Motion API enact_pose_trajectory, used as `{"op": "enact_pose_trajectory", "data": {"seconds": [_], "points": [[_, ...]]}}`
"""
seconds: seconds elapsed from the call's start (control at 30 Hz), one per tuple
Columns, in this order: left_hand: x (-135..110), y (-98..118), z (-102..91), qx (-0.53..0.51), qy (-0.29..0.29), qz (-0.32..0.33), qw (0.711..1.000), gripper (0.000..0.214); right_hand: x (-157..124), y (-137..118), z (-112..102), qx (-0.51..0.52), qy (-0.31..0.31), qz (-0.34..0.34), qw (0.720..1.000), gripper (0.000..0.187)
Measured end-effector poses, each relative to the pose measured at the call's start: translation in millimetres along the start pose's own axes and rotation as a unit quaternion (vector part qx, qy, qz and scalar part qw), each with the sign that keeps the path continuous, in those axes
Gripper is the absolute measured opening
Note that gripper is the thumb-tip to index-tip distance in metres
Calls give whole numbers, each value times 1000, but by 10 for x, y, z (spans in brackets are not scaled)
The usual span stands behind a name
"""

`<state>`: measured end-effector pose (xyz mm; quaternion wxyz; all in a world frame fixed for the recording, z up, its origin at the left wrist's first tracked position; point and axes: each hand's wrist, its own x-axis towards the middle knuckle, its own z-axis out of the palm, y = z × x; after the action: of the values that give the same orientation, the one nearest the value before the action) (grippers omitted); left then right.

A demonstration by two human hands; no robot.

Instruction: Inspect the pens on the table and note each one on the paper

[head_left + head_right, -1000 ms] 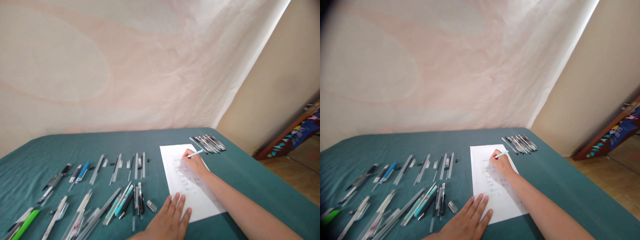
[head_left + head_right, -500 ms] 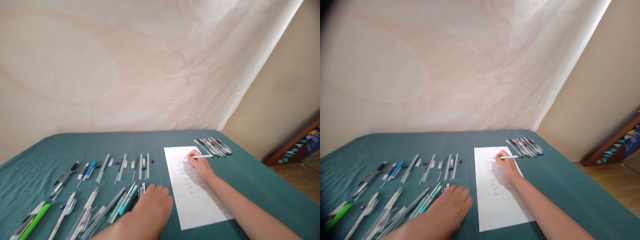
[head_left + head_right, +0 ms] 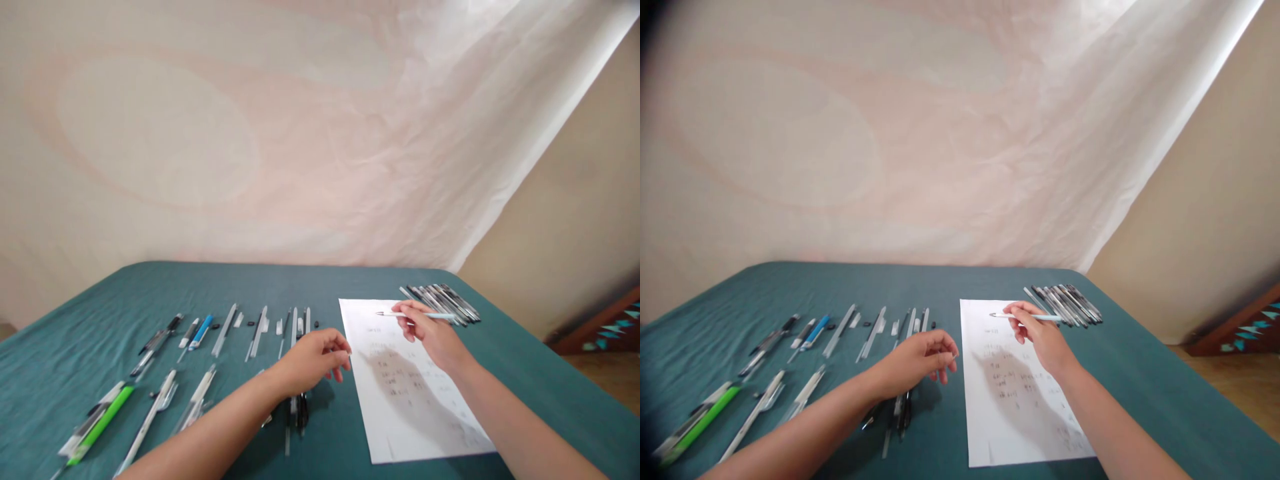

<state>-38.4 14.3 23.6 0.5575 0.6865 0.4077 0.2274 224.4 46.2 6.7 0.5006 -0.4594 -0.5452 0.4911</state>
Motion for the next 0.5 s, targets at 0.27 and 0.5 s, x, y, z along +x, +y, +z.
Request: {"op": "enact_pose_trajectory", "data": {"seconds": [0.27,0.5], "points": [[-2,10,-41,-208,12,-19,978,37,-575,-134,351,58,-32,26,997,31],[9,-35,-43,-47,36,1,998,28,-644,30,378,84,-31,11,996,19]]}}
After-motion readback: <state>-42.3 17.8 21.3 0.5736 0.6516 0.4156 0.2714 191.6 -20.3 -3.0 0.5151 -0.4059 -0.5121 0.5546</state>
